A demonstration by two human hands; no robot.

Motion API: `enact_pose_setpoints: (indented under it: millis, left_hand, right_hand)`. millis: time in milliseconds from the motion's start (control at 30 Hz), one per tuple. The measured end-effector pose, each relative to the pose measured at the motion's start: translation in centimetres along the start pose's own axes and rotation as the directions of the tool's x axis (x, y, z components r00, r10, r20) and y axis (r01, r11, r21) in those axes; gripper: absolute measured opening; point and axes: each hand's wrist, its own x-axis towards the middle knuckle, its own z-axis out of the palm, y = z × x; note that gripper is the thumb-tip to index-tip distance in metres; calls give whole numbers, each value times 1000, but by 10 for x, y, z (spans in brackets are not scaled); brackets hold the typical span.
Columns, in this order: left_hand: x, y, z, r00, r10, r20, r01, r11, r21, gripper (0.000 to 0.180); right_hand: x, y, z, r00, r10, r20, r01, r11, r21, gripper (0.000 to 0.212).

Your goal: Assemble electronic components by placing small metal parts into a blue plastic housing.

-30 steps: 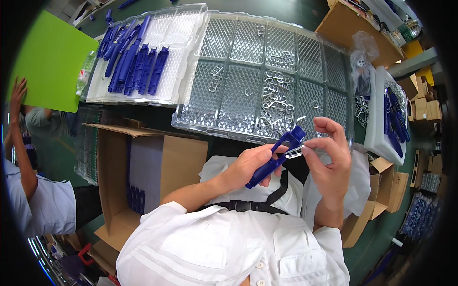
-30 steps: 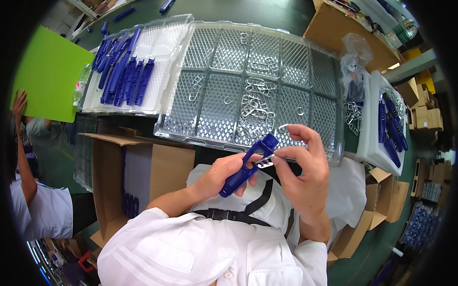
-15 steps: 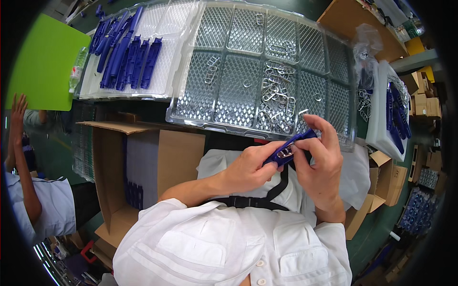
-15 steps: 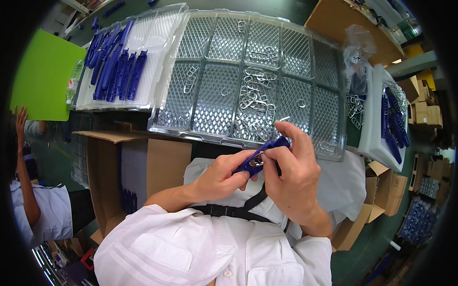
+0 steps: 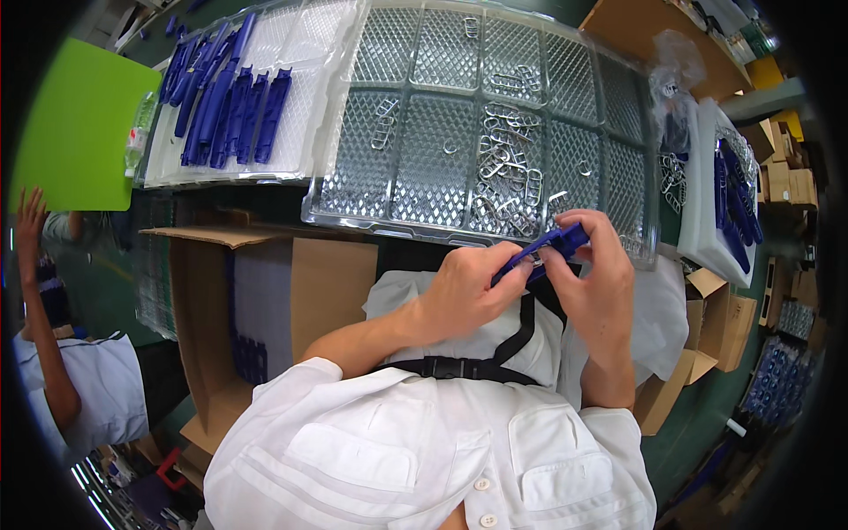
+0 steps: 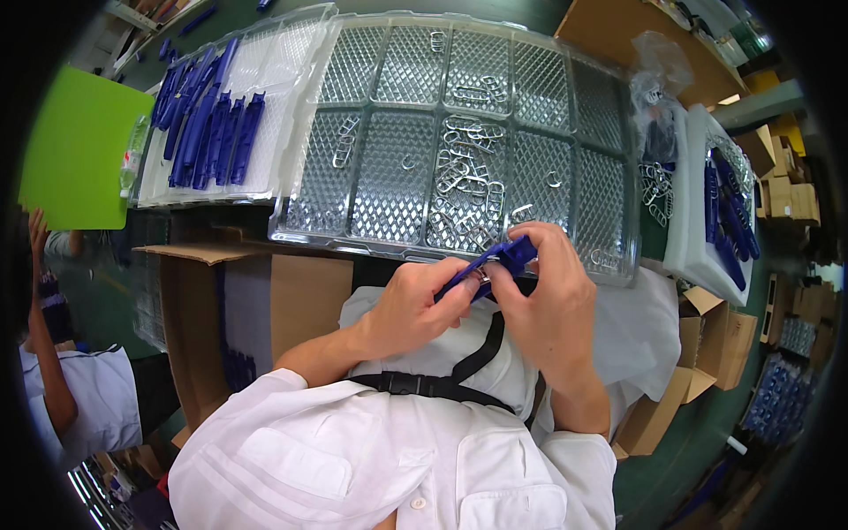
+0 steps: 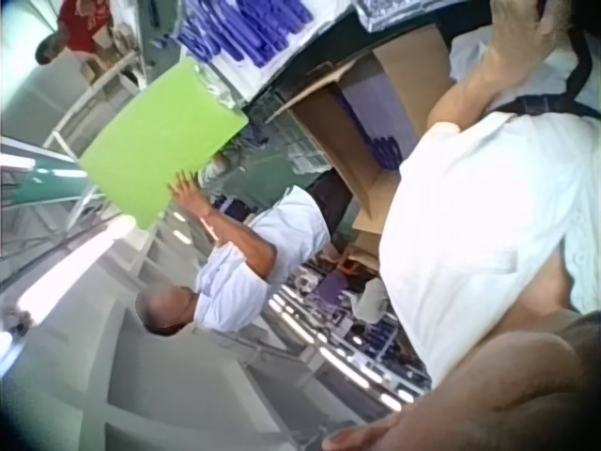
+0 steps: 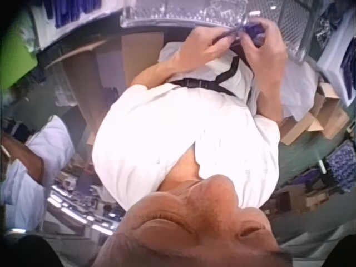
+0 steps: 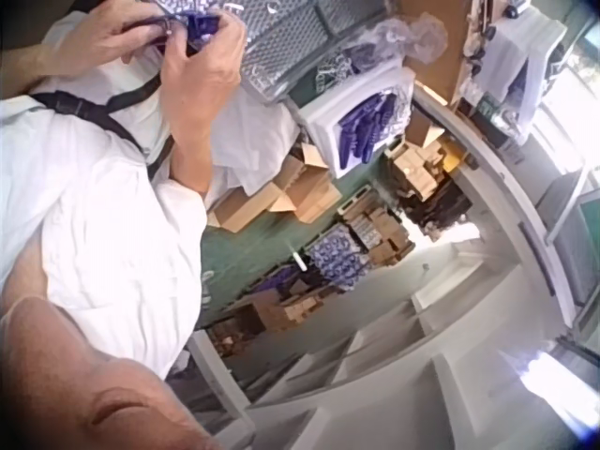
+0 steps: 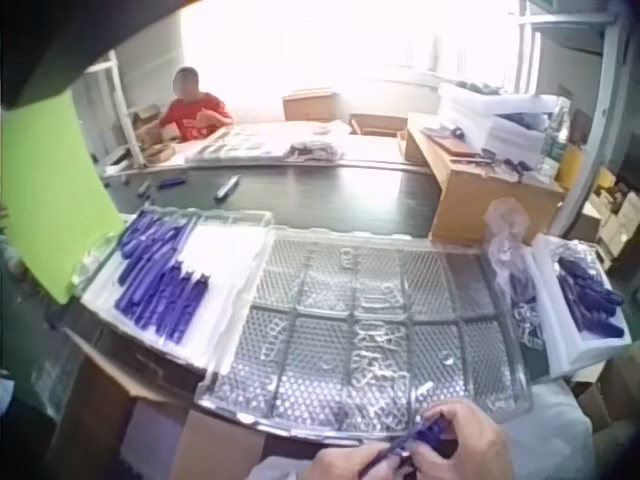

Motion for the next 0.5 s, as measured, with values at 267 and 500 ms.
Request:
enact_pose_setpoints:
  millis: [267,500]
  left_hand:
    - [14,-2,4,990,-140,14,140,990,6,17]
    - [18,19,-13,996,80,44,-88,972,219,27]
  right_hand:
    - [-2,15,9,997,83,0,-82,996,-43,32]
    - [0,32,12,996,-44,-79,55,987,152,34]
